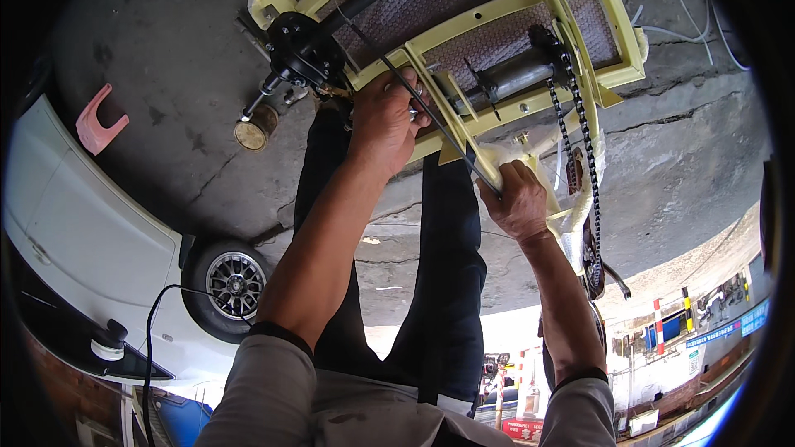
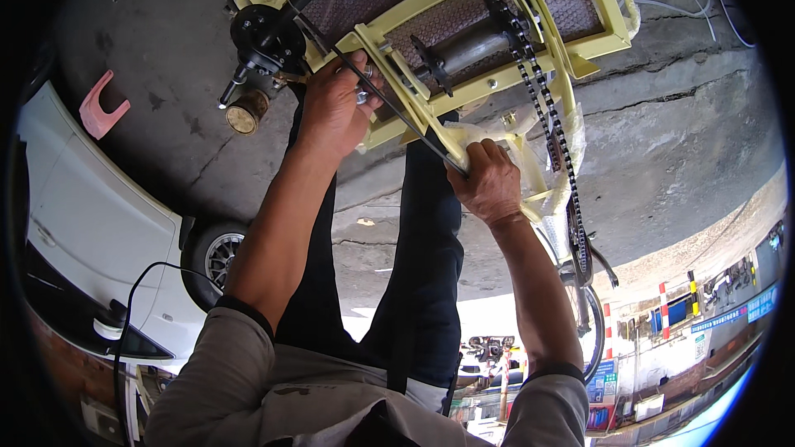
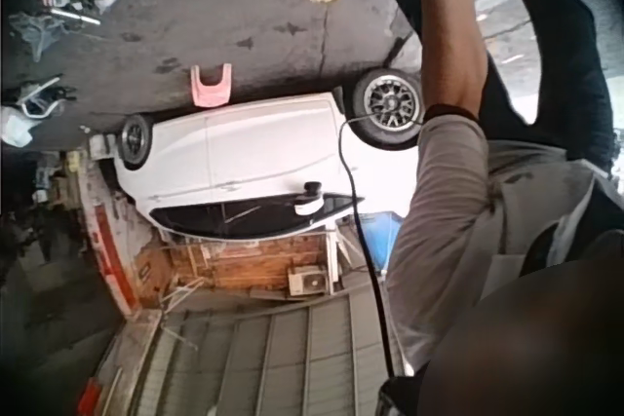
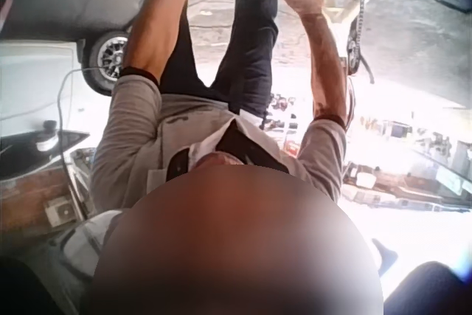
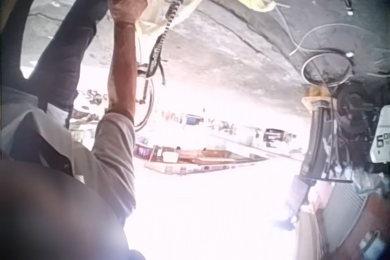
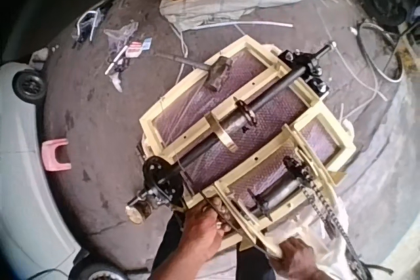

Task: The person assembles a bicycle by routing cables, attaching the chain, and tightening bolts on the frame and crankset. The person uses a wrench and hands to secure components and align the drivetrain on an upside-down bicycle frame.

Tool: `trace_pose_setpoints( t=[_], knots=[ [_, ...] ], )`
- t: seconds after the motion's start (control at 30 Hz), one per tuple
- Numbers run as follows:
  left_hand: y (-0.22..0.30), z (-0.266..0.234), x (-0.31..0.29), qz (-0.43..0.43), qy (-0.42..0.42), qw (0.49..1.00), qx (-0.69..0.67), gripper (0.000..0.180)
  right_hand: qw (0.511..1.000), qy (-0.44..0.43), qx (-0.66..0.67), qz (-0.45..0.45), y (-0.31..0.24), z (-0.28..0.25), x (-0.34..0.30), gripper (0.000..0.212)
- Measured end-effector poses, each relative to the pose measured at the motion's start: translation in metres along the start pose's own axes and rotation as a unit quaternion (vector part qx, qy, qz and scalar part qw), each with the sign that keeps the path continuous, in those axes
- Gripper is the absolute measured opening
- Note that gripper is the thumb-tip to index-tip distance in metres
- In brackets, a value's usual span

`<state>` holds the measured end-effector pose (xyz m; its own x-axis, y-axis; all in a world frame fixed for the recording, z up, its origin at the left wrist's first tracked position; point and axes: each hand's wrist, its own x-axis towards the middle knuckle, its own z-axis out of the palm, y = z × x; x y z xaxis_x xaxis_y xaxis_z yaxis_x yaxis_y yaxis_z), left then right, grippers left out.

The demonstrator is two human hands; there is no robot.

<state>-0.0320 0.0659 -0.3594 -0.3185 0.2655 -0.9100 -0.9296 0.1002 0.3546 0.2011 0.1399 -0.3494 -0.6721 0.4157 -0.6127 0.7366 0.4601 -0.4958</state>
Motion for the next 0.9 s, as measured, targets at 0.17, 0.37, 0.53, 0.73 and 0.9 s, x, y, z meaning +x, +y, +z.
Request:
trace_pose_setpoints(
  t=[0.17, 0.37, 0.53, 0.73, 0.9],
  knots=[
    [0.015, 0.000, -0.001, -0.046, -0.023, 0.999, -0.013, 0.008, 0.997, 0.052, 0.036, -0.044, -0.006, -0.017, 0.003, 0.053],
    [0.002, -0.009, 0.001, -0.029, -0.038, 0.999, -0.024, 0.006, 0.979, 0.127, 0.127, 0.092, -0.030, -0.053, -0.013, 0.031],
    [-0.006, -0.012, 0.006, -0.032, -0.026, 0.998, -0.042, 0.007, 0.963, 0.090, 0.235, 0.092, -0.084, -0.059, 0.014, 0.011],
    [-0.010, -0.009, -0.001, -0.011, -0.063, 0.993, -0.101, 0.013, 0.945, 0.044, 0.310, 0.099, -0.116, -0.056, 0.046, 0.012],
    [-0.017, 0.000, -0.010, -0.008, -0.039, 0.985, -0.169, 0.015, 0.935, -0.034, 0.345, 0.070, -0.106, -0.059, 0.049, 0.015]
  ],
)
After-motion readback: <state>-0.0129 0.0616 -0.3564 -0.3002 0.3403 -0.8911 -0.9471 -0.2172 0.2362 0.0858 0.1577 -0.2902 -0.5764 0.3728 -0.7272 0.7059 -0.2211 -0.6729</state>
